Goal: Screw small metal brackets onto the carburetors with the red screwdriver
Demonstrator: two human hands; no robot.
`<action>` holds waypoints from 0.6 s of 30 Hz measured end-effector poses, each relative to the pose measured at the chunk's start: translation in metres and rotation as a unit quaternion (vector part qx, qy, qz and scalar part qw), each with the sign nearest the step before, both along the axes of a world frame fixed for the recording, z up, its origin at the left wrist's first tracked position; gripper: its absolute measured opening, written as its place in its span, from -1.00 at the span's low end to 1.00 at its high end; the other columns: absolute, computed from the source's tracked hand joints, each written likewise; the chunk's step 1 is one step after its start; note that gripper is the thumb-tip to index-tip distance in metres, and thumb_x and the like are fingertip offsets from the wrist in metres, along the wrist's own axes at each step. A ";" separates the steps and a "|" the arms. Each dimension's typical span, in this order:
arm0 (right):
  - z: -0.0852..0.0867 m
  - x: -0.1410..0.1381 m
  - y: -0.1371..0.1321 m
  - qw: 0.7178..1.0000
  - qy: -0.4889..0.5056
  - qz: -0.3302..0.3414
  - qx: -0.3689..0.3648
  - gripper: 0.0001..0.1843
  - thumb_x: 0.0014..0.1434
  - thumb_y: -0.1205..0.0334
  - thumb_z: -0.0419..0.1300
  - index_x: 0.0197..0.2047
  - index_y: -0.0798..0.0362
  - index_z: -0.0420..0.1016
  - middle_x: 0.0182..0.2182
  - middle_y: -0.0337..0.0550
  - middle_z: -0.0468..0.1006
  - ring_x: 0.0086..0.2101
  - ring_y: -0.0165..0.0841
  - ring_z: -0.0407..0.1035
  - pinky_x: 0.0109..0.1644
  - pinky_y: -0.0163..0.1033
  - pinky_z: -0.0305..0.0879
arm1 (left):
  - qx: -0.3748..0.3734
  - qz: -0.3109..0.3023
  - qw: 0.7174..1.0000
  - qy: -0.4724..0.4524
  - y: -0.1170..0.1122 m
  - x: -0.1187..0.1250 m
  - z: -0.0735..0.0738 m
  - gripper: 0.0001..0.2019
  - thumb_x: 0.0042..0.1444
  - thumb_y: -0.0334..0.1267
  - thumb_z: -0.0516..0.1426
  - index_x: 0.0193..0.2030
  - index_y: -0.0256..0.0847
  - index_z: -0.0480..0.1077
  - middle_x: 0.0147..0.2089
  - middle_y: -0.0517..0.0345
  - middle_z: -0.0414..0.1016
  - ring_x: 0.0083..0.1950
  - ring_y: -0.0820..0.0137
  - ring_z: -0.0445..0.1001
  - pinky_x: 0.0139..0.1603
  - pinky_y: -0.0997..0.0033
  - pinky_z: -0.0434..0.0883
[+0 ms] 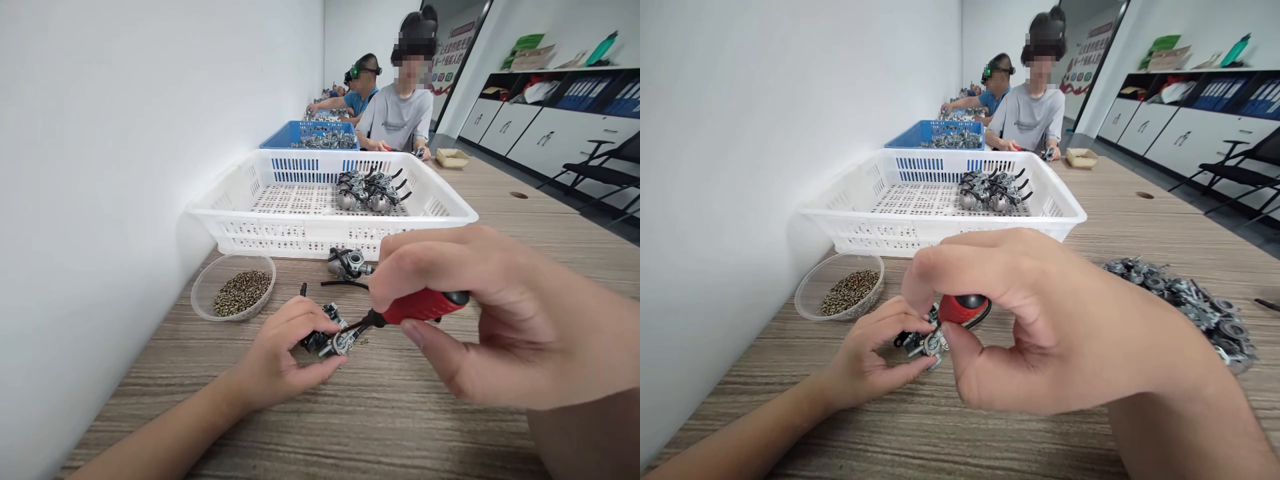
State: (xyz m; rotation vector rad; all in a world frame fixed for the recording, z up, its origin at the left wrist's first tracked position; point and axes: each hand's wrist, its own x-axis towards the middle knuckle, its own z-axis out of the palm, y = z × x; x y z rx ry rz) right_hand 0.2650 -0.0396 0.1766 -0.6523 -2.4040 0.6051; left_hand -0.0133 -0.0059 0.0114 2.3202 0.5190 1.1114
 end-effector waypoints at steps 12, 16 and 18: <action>0.003 0.002 -0.004 0.995 -0.052 -0.085 -0.012 -0.76 0.42 0.28 0.40 0.09 -0.07 0.51 -0.11 -0.24 0.67 -0.25 -0.34 0.53 -0.19 -0.22 0.46 | -0.011 -0.001 1.000 0.003 0.001 -0.001 -0.002 -0.69 0.32 -0.34 0.48 0.14 -0.19 0.62 -0.05 -0.05 0.71 -0.02 0.16 0.64 0.05 0.12 0.61; 0.001 0.000 -0.004 0.994 -0.059 -0.087 0.025 -0.85 0.48 0.22 0.39 0.03 -0.06 0.51 -0.16 -0.25 0.66 -0.27 -0.34 0.50 -0.22 -0.20 0.38 | -0.015 -0.006 1.000 0.008 0.001 -0.002 0.001 -0.72 0.33 -0.30 0.50 0.11 -0.18 0.62 -0.07 0.00 0.70 -0.02 0.17 0.63 0.06 0.13 0.58; 0.001 -0.002 -0.005 0.993 -0.069 -0.082 0.048 -0.91 0.52 0.22 0.35 0.01 -0.04 0.52 -0.17 -0.26 0.62 -0.29 -0.36 0.46 -0.25 -0.19 0.31 | -0.020 -0.007 1.000 0.023 -0.001 -0.001 0.004 -0.74 0.35 -0.30 0.48 0.10 -0.17 0.63 -0.08 0.01 0.70 -0.01 0.16 0.62 0.08 0.11 0.57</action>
